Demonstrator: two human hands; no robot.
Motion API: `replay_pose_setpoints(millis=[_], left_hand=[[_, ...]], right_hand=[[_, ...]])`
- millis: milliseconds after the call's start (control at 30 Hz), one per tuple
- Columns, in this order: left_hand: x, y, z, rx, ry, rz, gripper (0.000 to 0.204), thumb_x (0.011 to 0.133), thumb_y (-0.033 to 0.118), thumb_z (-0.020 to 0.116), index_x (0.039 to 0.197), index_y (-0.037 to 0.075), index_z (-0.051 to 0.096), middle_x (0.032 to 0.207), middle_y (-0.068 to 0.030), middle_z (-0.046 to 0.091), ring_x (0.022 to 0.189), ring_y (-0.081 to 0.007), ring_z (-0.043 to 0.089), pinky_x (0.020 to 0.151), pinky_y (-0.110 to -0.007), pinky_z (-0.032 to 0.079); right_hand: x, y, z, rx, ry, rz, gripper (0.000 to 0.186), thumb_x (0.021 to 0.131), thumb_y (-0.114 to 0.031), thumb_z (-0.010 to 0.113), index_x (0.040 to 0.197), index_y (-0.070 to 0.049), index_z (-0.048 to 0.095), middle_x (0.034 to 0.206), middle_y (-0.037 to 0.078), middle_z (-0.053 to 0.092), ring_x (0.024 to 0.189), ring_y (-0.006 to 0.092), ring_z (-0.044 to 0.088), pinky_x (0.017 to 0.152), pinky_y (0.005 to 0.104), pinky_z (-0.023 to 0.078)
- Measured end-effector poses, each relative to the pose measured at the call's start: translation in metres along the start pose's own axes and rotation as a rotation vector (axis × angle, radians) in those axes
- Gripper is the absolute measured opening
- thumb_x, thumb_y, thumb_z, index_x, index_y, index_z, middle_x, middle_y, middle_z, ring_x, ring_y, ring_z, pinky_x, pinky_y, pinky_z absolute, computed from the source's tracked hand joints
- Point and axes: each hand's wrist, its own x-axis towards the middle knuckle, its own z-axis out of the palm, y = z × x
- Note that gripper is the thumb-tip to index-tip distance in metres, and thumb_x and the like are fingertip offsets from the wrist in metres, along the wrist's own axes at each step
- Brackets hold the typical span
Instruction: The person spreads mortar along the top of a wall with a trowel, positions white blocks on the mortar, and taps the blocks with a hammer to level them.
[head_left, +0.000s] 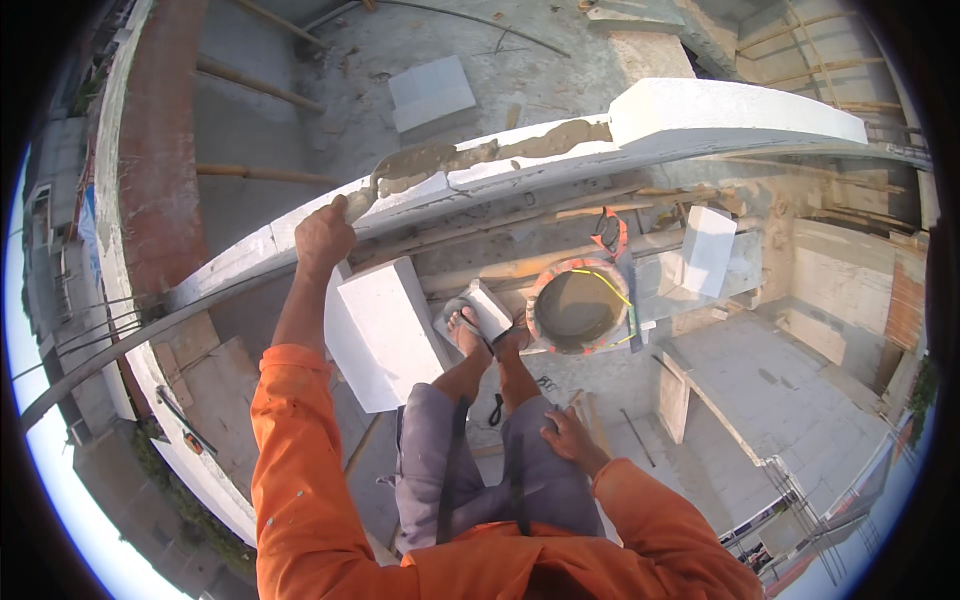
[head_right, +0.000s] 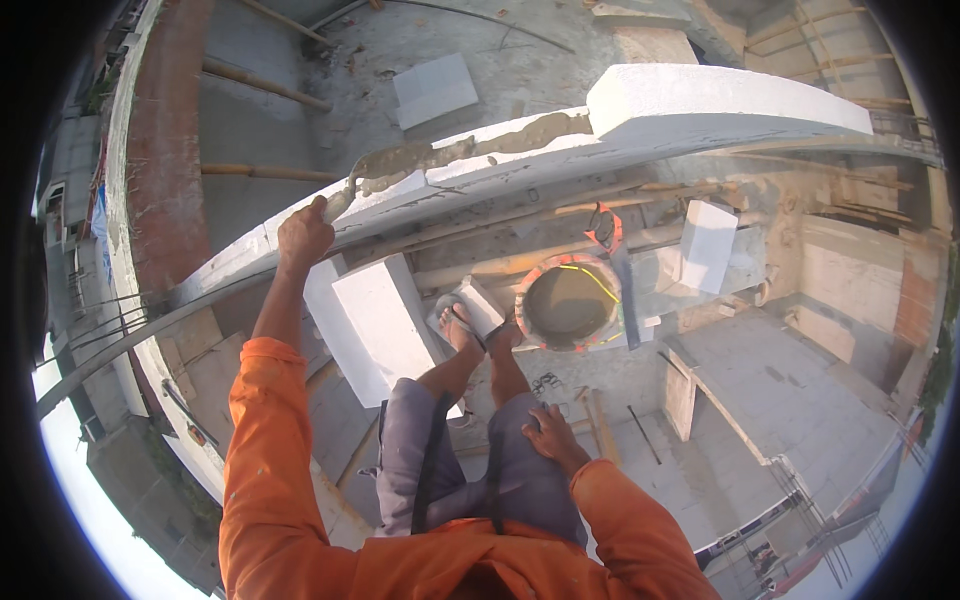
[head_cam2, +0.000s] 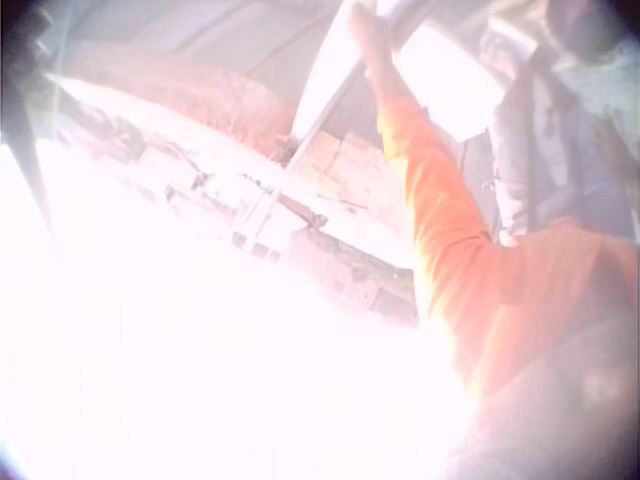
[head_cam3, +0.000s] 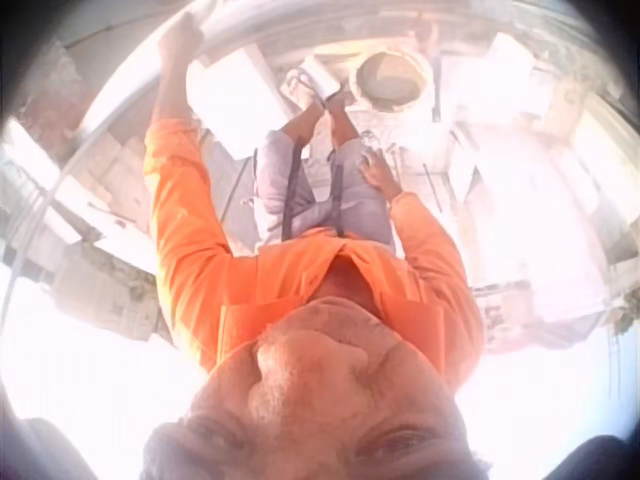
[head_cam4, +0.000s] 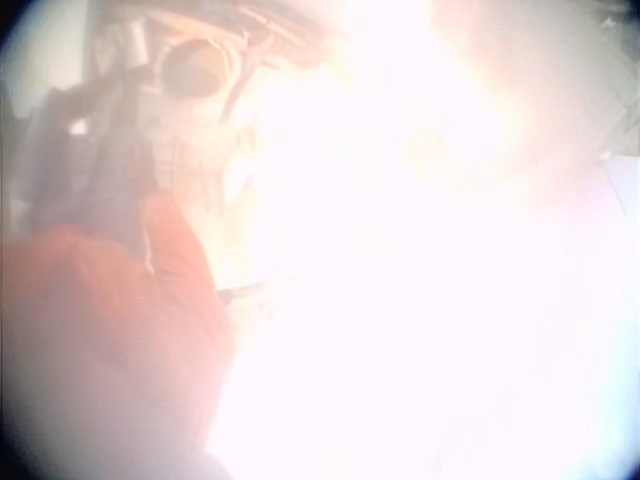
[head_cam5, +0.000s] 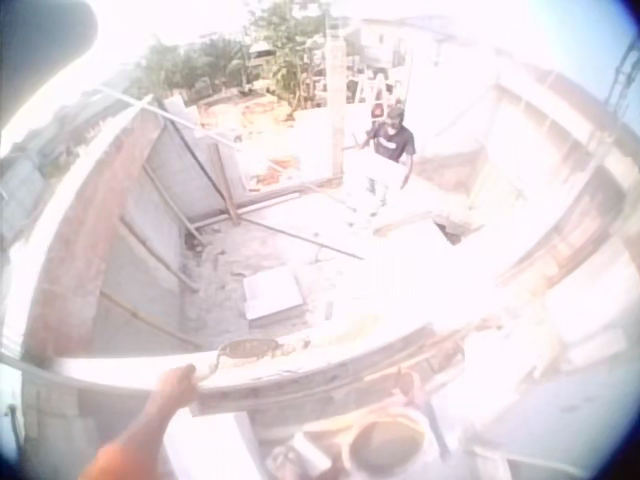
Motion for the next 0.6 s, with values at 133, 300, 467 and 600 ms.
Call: replay_pose_setpoints(millis=[133, 300, 467, 600], left_hand=[[-0.04, -0.061, -0.006, 0.084, 0.046, -0.128, 0.02, 0.075, 0.009, 0.053, 0.094, 0.01, 0.057, 0.085, -0.0167, 0.066, 0.084, -0.037, 0.064, 0.072, -0.048, 0.049], [-0.072, -0.121, 0.001, 0.198, 0.097, -0.243, 0.013, 0.076, 0.009, 0.052, 0.089, 0.01, 0.053, 0.084, -0.0166, 0.065, 0.082, -0.038, 0.064, 0.07, -0.049, 0.049], [-0.082, -0.133, -0.002, 0.188, 0.156, -0.263, 0.012, 0.077, 0.01, 0.051, 0.089, 0.01, 0.052, 0.084, -0.0162, 0.065, 0.081, -0.0382, 0.063, 0.068, -0.049, 0.048], [-0.076, -0.148, 0.003, 0.217, 0.192, -0.234, 0.013, 0.075, 0.008, 0.052, 0.089, 0.01, 0.052, 0.084, -0.0151, 0.064, 0.081, -0.037, 0.063, 0.069, -0.048, 0.048]], right_hand=[[0.006, -0.006, 0.002, -0.104, -0.028, -0.003, 0.056, 0.082, -0.044, 0.062, 0.129, -0.016, 0.05, 0.127, 0.021, 0.041, 0.118, 0.0419, 0.044, 0.097, 0.048, 0.04], [0.012, -0.037, -0.006, -0.273, -0.104, 0.018, 0.064, 0.078, -0.048, 0.064, 0.132, -0.017, 0.048, 0.134, 0.019, 0.037, 0.122, 0.0422, 0.039, 0.099, 0.0483, 0.038], [0.027, -0.052, -0.003, -0.239, -0.136, 0.058, 0.071, 0.073, -0.05, 0.067, 0.133, -0.018, 0.047, 0.132, 0.018, 0.038, 0.121, 0.0414, 0.04, 0.098, 0.049, 0.039], [0.043, -0.038, 0.005, -0.189, -0.085, 0.034, 0.071, 0.072, -0.047, 0.068, 0.133, -0.019, 0.046, 0.128, 0.017, 0.039, 0.119, 0.0399, 0.042, 0.096, 0.0489, 0.04]])
